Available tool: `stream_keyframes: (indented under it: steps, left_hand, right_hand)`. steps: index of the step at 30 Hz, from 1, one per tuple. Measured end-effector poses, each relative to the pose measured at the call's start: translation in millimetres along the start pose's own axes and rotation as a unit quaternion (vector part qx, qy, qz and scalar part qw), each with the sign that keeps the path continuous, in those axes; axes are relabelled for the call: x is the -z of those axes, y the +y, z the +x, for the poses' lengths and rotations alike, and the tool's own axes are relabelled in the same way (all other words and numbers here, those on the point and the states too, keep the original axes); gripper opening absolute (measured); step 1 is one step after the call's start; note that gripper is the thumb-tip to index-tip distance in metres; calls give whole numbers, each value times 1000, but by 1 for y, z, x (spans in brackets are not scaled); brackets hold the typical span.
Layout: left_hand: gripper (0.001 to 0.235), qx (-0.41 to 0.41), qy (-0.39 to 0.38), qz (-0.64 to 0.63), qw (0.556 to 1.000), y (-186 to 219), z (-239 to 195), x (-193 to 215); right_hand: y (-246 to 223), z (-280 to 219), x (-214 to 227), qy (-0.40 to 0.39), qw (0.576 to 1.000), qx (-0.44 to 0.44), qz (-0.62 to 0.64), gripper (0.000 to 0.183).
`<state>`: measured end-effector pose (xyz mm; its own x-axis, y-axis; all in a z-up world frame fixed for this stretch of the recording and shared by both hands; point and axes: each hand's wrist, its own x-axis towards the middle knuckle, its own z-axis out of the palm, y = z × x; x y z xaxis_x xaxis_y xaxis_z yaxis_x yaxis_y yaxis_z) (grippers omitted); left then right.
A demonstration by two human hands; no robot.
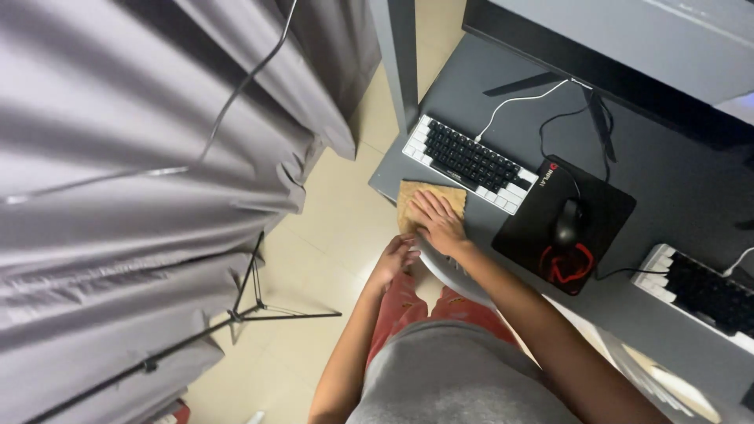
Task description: The person walks through a computer lab and wipes down the surfaces of several desks using a cloth. They lift and move keyboards and mousepads to clean underneath them, then place the items back in their original positions.
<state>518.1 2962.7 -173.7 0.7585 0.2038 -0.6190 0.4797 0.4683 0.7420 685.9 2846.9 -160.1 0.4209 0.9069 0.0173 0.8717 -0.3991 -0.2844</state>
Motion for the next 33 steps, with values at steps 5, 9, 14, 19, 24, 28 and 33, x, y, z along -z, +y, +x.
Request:
stream_keyframes:
  steps: [5, 9, 14, 19, 24, 28, 33]
  left_hand:
    - [38, -18, -14, 20, 1000, 45, 10, 40]
    - [36, -44, -13, 32, 998, 73, 25, 58]
    - [37, -37, -9, 65, 997, 89, 26, 62]
    - [35, -37, -11, 76, 996, 69, 49, 62]
    - [27, -105, 11, 136, 985, 56, 78, 40]
    - [24, -124, 21, 181, 975, 32, 105, 22]
    - [19, -192, -1, 221, 956, 19, 117, 13]
  right_hand:
    - [-12, 52, 0, -11, 999, -29, -43, 84]
    - [-14, 96, -21, 23, 997, -43, -63, 81]
    - [-30, 123, -14, 60, 994, -90, 25, 81]
    - [-27, 86, -1, 89, 990, -97, 52, 72]
    - [-20, 14, 19, 4, 981, -195, -13, 67]
    - [-5, -58, 20, 4, 969, -245, -25, 67]
    - [-16, -89, 20, -4, 949, -313, -32, 71]
